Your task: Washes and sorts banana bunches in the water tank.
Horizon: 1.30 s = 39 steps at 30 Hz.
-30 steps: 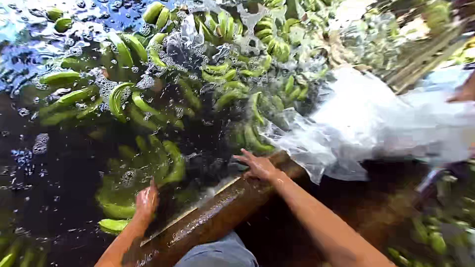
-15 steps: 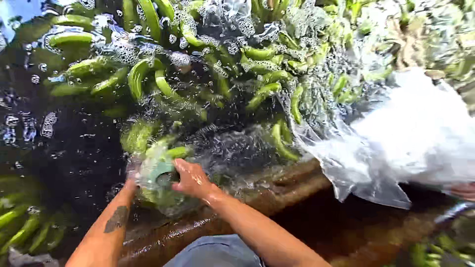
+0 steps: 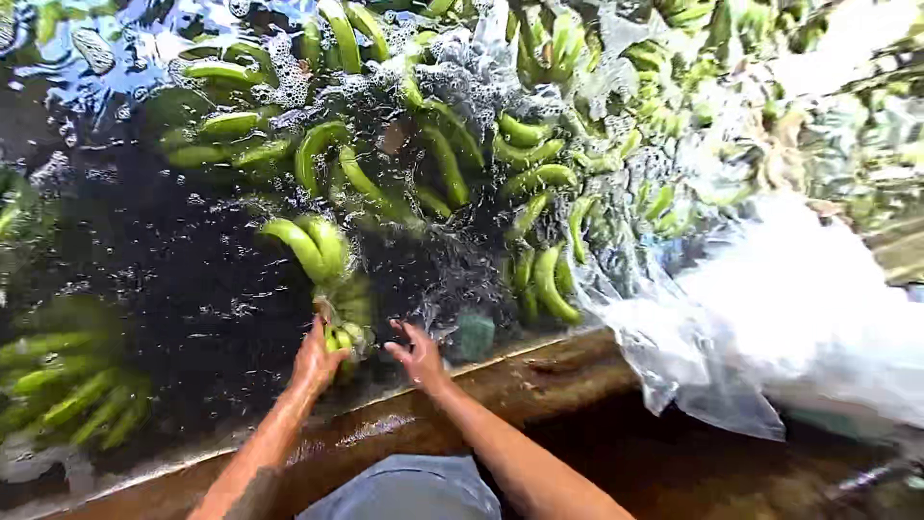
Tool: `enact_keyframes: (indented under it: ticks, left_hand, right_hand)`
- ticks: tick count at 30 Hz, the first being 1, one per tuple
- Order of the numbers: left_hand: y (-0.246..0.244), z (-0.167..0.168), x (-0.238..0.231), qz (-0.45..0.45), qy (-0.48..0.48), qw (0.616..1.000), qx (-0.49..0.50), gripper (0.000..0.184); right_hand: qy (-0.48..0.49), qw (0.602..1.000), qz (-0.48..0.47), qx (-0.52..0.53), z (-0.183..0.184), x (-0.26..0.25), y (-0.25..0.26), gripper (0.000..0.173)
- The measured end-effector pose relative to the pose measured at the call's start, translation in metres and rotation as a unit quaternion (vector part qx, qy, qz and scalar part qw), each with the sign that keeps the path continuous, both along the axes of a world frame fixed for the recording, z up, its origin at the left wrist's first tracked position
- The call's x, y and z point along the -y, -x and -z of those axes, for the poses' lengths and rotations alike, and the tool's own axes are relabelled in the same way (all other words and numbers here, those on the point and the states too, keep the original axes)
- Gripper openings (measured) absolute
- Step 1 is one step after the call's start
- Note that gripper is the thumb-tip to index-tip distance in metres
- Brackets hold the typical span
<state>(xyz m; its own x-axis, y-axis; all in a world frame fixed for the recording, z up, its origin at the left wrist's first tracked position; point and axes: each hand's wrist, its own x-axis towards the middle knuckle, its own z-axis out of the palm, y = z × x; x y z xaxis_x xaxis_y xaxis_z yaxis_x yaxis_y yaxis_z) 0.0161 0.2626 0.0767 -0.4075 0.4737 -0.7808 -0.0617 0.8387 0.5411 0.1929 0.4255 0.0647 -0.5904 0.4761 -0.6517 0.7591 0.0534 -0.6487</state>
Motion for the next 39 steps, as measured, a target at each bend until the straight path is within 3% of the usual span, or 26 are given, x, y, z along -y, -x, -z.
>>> enact_keyframes:
  ticks: [3,6,7,8,10,11,12,14,17,20,25,33,39]
  left_hand:
    - [-0.032,-0.004,0.008,0.013,-0.094,0.994,-0.052,0.083]
    - [-0.072,-0.011,0.038,-0.202,-0.1,0.955,-0.194,0.093]
    - [-0.083,-0.015,0.043,-0.315,-0.082,0.931,-0.166,0.102]
    - [-0.092,-0.017,0.044,-0.438,-0.054,0.892,-0.092,0.104]
    - [-0.104,-0.009,0.039,-0.632,-0.018,0.767,0.106,0.079]
    - [-0.103,0.001,0.037,-0.68,-0.018,0.711,0.178,0.064]
    - [-0.099,0.014,0.038,-0.705,-0.037,0.673,0.22,0.061]
    - [-0.091,0.036,0.039,-0.744,-0.076,0.629,0.215,0.056]
    - [-0.085,0.046,0.046,-0.751,-0.103,0.625,0.185,0.047]
    - [-0.071,0.044,0.057,-0.729,-0.115,0.643,0.205,0.044]
    - [-0.058,0.011,0.047,-0.73,-0.101,0.644,0.206,0.041]
    - [-0.05,-0.033,0.019,-0.768,-0.072,0.605,0.196,0.055]
    - [-0.056,-0.033,0.006,-0.76,-0.072,0.629,0.146,0.072]
  right_hand:
    - [0.168,0.966,0.194,0.043,0.009,0.053,0.017,0.059]
    - [0.214,0.94,0.248,0.099,0.011,0.066,0.03,0.069]
    - [0.221,0.937,0.25,0.105,0.009,0.067,0.031,0.069]
    - [0.227,0.937,0.244,0.104,0.007,0.069,0.031,0.068]
    - [0.242,0.943,0.211,0.091,0.002,0.075,0.026,0.067]
    - [0.254,0.947,0.178,0.085,-0.002,0.076,0.025,0.066]
    - [0.266,0.951,0.135,0.081,-0.006,0.073,0.025,0.063]
    - [0.27,0.958,0.045,0.086,-0.014,0.057,0.027,0.059]
    - [0.178,0.976,-0.04,0.115,-0.014,0.015,0.03,0.049]
    - [0.093,0.992,-0.046,0.07,-0.008,-0.02,0.049,0.038]
    - [-0.012,0.993,-0.075,0.092,0.003,-0.037,0.086,0.034]
    - [-0.042,0.996,0.037,0.068,0.004,-0.021,0.086,0.034]
    - [-0.004,0.998,-0.047,0.052,0.025,-0.034,0.118,0.042]
